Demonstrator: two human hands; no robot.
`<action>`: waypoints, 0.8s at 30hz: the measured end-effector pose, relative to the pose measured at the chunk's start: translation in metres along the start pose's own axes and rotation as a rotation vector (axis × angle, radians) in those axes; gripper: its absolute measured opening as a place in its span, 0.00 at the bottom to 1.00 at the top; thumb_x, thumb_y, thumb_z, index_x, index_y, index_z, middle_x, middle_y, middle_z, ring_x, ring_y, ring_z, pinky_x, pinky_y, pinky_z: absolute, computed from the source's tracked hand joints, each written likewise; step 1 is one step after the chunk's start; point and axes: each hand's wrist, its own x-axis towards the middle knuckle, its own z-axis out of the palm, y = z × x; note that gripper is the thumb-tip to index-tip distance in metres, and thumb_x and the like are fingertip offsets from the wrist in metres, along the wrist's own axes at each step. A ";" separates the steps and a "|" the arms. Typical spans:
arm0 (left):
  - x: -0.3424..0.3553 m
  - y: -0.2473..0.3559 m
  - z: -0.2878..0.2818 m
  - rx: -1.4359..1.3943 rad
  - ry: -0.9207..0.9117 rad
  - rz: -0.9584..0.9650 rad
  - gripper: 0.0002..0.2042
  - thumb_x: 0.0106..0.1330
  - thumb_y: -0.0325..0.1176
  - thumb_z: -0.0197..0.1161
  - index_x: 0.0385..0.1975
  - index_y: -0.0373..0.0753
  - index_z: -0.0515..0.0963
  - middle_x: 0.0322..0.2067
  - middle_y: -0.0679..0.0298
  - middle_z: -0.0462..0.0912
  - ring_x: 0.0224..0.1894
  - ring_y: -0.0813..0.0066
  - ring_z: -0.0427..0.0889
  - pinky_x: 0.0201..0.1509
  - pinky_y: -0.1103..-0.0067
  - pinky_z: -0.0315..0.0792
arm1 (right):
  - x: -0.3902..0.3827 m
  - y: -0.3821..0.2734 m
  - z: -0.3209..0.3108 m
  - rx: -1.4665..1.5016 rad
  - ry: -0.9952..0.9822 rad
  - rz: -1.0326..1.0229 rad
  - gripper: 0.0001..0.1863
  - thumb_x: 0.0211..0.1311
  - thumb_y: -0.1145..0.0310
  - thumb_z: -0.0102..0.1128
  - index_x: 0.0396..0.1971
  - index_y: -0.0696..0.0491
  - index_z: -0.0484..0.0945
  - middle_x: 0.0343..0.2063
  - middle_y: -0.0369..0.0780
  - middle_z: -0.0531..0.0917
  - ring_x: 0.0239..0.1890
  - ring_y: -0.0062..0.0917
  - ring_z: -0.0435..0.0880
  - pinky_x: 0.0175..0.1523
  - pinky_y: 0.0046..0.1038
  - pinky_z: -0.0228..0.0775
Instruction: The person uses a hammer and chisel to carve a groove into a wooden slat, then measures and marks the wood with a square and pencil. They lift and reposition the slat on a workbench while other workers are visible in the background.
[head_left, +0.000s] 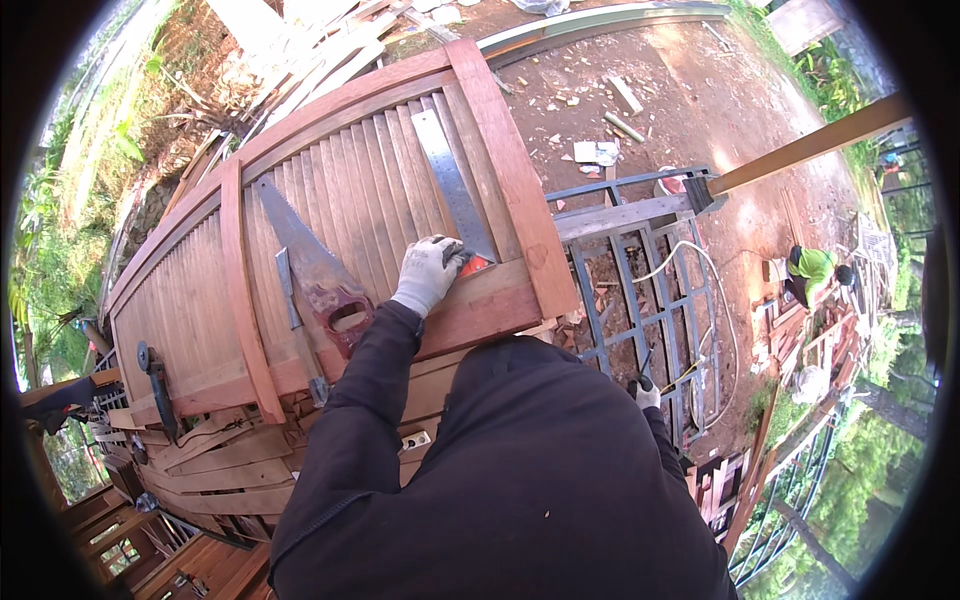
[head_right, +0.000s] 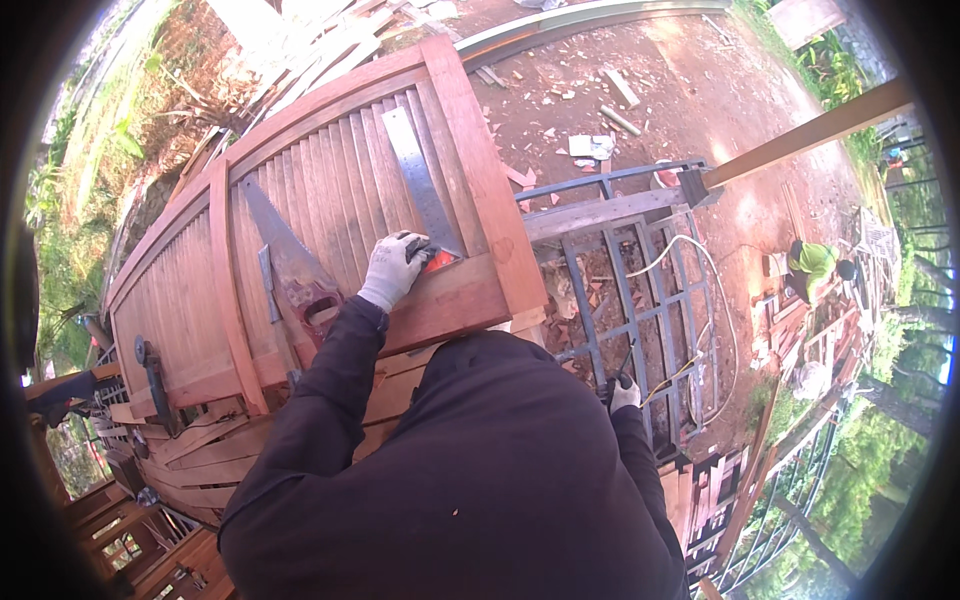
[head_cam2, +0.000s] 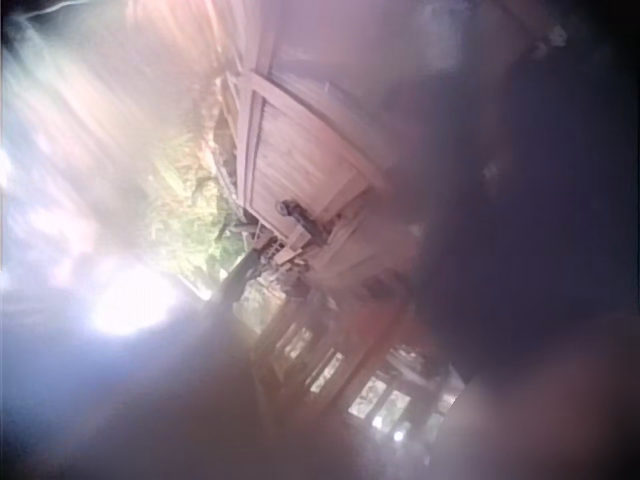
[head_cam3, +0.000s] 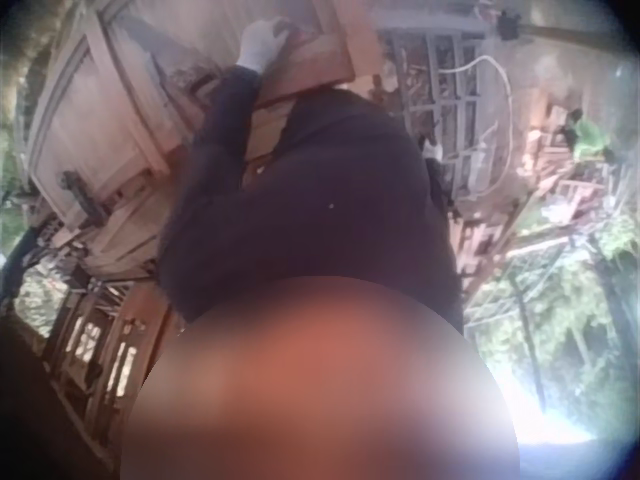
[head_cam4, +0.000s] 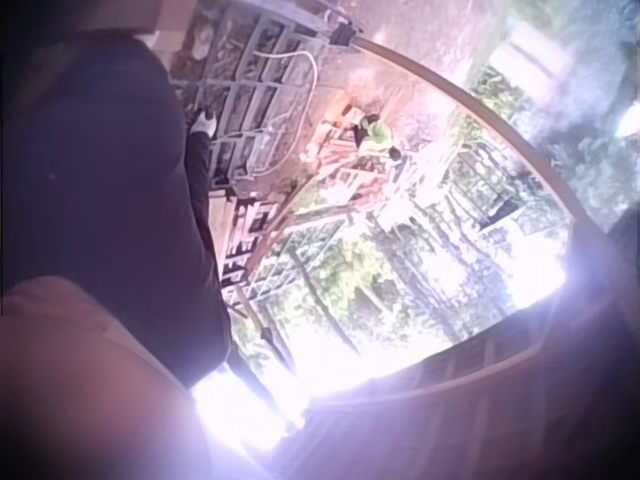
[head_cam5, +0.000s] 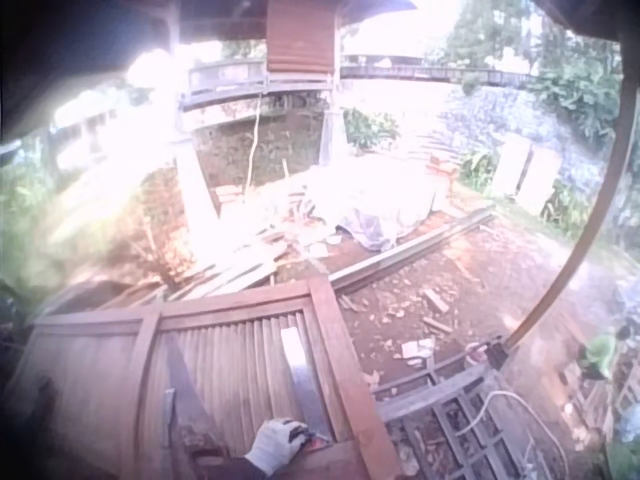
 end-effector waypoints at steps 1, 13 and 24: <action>0.000 -0.001 0.003 0.013 0.009 0.014 0.12 0.63 0.37 0.65 0.43 0.40 0.84 0.41 0.56 0.86 0.49 0.54 0.82 0.56 0.64 0.72 | 0.003 0.011 -0.001 0.008 0.005 -0.047 0.07 0.63 0.71 0.61 0.37 0.57 0.84 0.28 0.38 0.87 0.29 0.24 0.84 0.37 0.30 0.75; 0.003 -0.010 0.016 0.125 0.055 0.094 0.11 0.64 0.41 0.64 0.41 0.44 0.85 0.40 0.60 0.84 0.49 0.56 0.80 0.55 0.63 0.68 | -0.008 0.028 -0.007 -0.087 0.006 -0.018 0.10 0.63 0.69 0.60 0.40 0.57 0.85 0.34 0.44 0.88 0.37 0.33 0.87 0.46 0.33 0.76; 0.003 -0.016 0.024 0.082 0.115 0.113 0.10 0.61 0.40 0.67 0.39 0.46 0.86 0.40 0.61 0.82 0.49 0.57 0.79 0.56 0.63 0.68 | -0.025 0.009 -0.009 -0.108 0.016 -0.001 0.07 0.64 0.70 0.61 0.35 0.58 0.83 0.28 0.41 0.86 0.31 0.29 0.85 0.41 0.31 0.75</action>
